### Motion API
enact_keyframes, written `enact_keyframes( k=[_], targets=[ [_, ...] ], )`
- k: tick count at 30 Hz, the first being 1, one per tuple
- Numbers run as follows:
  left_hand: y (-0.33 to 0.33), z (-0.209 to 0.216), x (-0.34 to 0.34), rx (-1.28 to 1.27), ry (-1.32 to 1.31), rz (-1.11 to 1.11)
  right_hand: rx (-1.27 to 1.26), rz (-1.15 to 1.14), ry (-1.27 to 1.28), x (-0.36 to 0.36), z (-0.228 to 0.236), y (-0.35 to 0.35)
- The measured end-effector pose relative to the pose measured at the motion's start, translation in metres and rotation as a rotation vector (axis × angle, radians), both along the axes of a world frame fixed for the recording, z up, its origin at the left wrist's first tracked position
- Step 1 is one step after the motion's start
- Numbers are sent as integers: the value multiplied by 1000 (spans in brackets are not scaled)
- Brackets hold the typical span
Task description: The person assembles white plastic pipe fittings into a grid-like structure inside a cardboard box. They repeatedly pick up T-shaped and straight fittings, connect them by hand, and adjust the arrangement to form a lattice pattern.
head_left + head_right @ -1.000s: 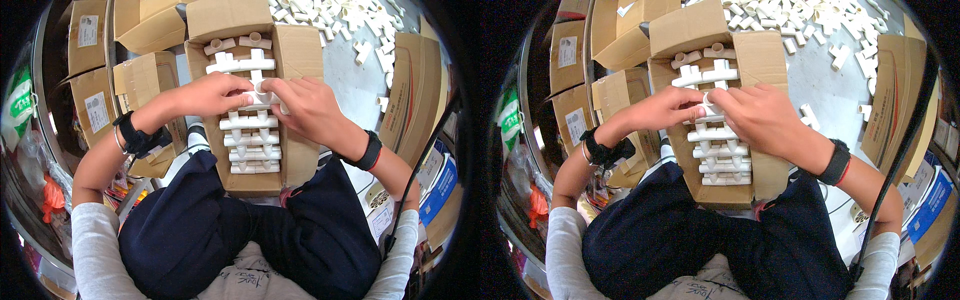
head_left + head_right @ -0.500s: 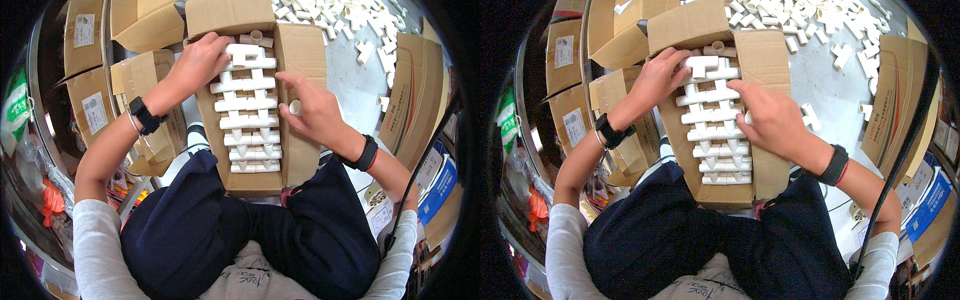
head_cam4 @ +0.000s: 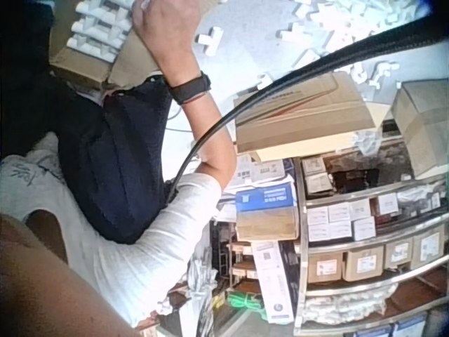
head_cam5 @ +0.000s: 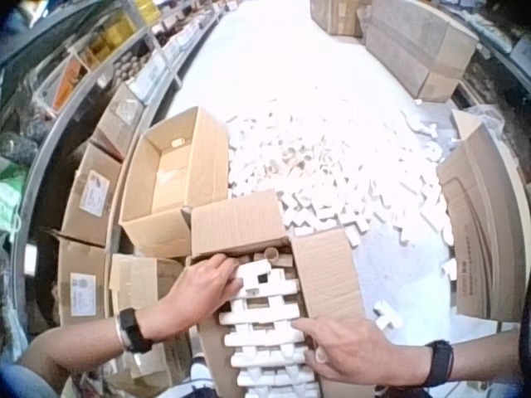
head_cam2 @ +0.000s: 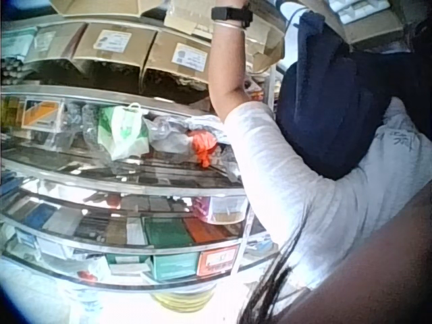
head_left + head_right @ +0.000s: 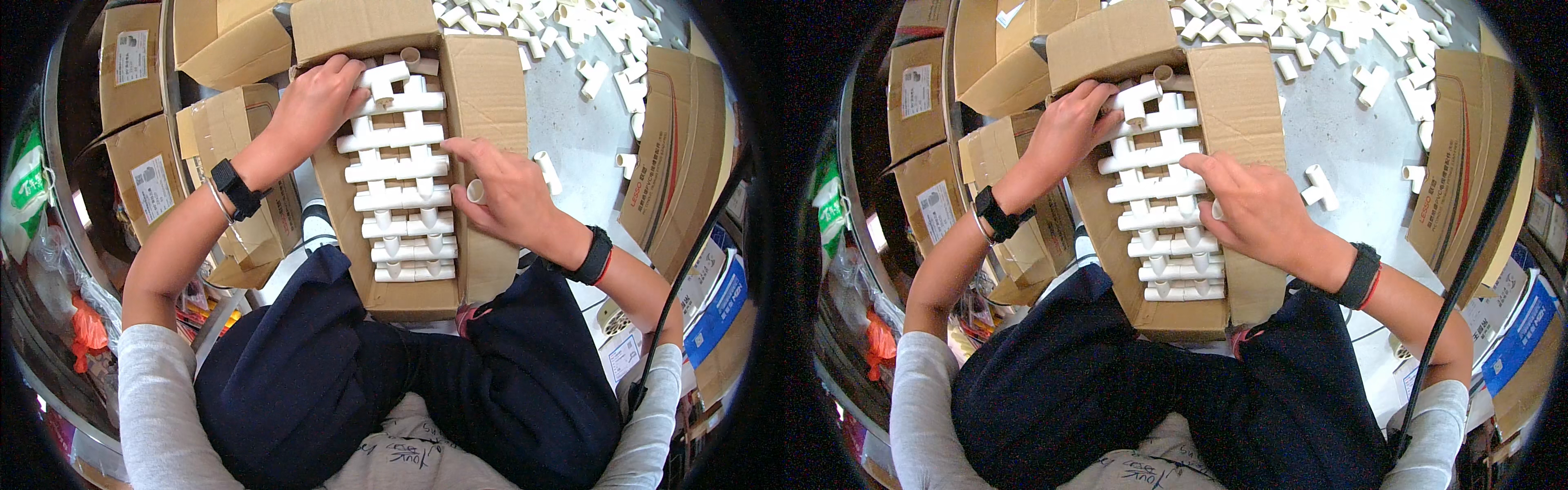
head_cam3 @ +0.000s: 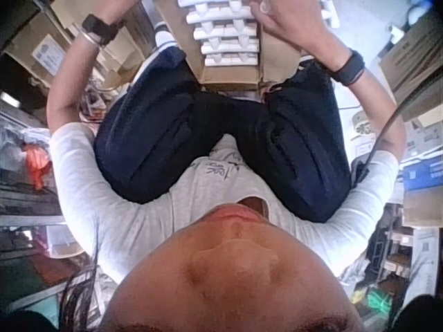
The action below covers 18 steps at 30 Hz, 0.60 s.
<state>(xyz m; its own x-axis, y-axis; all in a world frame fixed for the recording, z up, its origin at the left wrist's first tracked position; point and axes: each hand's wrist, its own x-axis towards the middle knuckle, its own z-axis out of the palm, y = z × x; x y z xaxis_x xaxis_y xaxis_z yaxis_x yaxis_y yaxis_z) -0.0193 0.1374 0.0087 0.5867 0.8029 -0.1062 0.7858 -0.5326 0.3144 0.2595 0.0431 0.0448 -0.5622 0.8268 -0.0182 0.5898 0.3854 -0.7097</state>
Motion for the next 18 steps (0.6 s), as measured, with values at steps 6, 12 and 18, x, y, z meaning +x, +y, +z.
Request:
enact_keyframes(
  k=[6,12,18],
  targets=[
    [0,1,0,0,-54,-19,94,-1,-29,-3,4,13],
    [1,12,-8,68,27,1,395,-9,-166,-17,5,62],
    [-11,23,-18,137,202,-154,458,136,-395,-63,-16,87]
  ],
)
